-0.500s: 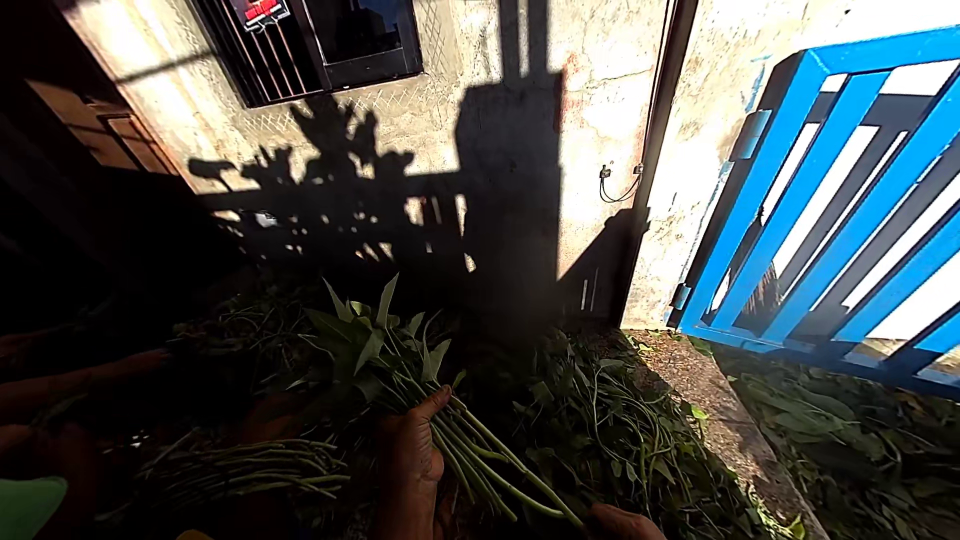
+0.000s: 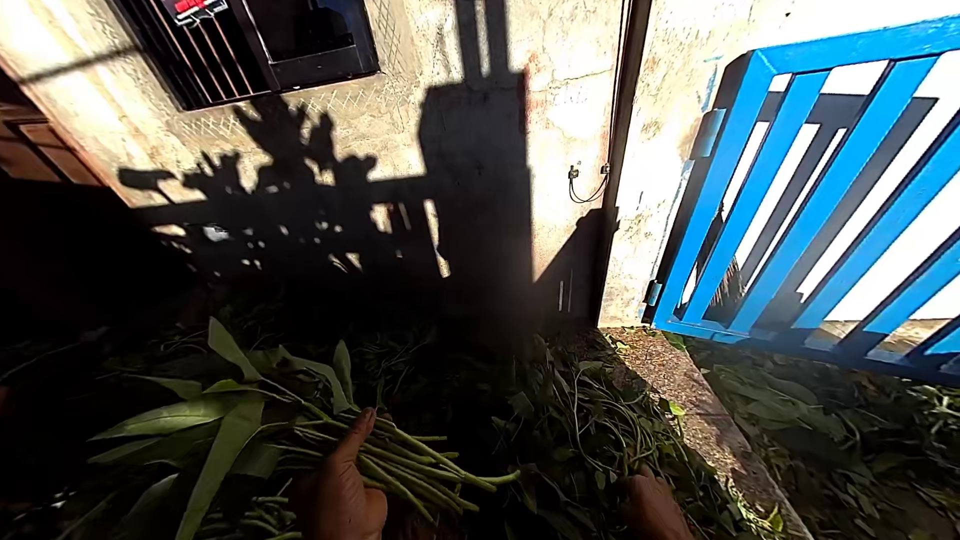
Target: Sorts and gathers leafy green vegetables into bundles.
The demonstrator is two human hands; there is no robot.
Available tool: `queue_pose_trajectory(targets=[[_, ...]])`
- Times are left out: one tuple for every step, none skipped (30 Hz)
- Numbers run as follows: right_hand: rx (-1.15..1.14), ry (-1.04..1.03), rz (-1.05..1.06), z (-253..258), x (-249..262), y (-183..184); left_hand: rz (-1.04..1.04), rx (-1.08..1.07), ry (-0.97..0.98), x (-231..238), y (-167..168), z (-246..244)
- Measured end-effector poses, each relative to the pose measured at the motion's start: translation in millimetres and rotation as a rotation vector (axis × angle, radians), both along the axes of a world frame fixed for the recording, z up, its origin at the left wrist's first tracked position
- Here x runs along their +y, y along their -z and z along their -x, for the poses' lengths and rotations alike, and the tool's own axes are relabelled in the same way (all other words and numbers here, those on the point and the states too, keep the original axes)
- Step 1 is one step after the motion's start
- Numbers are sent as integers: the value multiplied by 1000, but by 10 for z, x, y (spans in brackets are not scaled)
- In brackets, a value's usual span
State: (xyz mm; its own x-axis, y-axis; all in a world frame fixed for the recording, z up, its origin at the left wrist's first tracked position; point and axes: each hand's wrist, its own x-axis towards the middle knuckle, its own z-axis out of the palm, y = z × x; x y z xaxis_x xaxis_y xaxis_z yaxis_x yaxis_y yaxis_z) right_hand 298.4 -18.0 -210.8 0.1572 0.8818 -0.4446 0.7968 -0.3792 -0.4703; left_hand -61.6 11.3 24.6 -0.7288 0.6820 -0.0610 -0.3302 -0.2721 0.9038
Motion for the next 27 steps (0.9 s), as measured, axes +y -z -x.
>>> queue_pose_trajectory(targets=[[-58, 40, -40, 83, 124, 14, 49, -18, 59, -14, 7, -44], [-77, 85, -79, 163, 268, 34, 89, -34, 118, -27, 21, -82], [-68, 124, -96, 233, 428, 73, 117, -42, 172, -35, 36, -115], [-33, 161, -91, 287, 599, 131, 134, -46, 218, -32, 42, -149], [-6, 196, -61, 329, 757, 194, 147, -52, 253, -34, 34, -188], [10, 227, -31, 365, 889, 252, 153, -56, 278, -40, 19, -227], [4, 247, -6, 396, 995, 302, 149, -60, 300, -43, 6, -254], [-3, 257, 16, 410, 1079, 362, 134, -60, 328, -40, 8, -262], [1, 254, 35, 407, 1139, 422, 119, -55, 353, -36, 20, -259], [25, 246, 52, 388, 1180, 492, 106, -44, 370, -32, 32, -254], [56, 233, 67, 359, 1201, 563, 97, -33, 383, -34, 39, -249], [95, 229, 73, 328, 1199, 629, 94, -25, 393, -36, 42, -245], [154, 237, 63, 291, 1187, 698, 96, -23, 404, -41, 40, -251], [244, 251, 39, 253, 1176, 775, 105, -21, 415, -53, 36, -271], [356, 276, 2, 231, 1160, 827, 119, -16, 424, -69, 34, -297], [486, 308, -25, 228, 1141, 829, 132, -9, 433, -81, 40, -324], [590, 348, -39, 238, 1132, 799, 142, -1, 432, -87, 53, -355], [651, 392, -50, 256, 1125, 753, 148, 13, 432, -89, 72, -382], [661, 426, -61, 275, 1114, 723, 149, 23, 428, -88, 104, -401], [622, 448, -78, 298, 1095, 683, 149, 33, 428, -90, 132, -417], [543, 460, -101, 321, 1066, 621, 150, 45, 429, -88, 152, -428], [457, 471, -134, 351, 1016, 531, 153, 57, 432, -83, 166, -436], [379, 492, -183, 393, 932, 422, 158, 68, 439, -81, 170, -441], [334, 528, -265, 442, 812, 324, 160, 75, 443, -86, 173, -447], [330, 566, -373, 494, 665, 241, 166, 78, 443, -94, 173, -459], [354, 589, -488, 554, 513, 155, 174, 79, 444, -97, 171, -470], [390, 583, -588, 621, 369, 69, 180, 76, 446, -96, 168, -481]])
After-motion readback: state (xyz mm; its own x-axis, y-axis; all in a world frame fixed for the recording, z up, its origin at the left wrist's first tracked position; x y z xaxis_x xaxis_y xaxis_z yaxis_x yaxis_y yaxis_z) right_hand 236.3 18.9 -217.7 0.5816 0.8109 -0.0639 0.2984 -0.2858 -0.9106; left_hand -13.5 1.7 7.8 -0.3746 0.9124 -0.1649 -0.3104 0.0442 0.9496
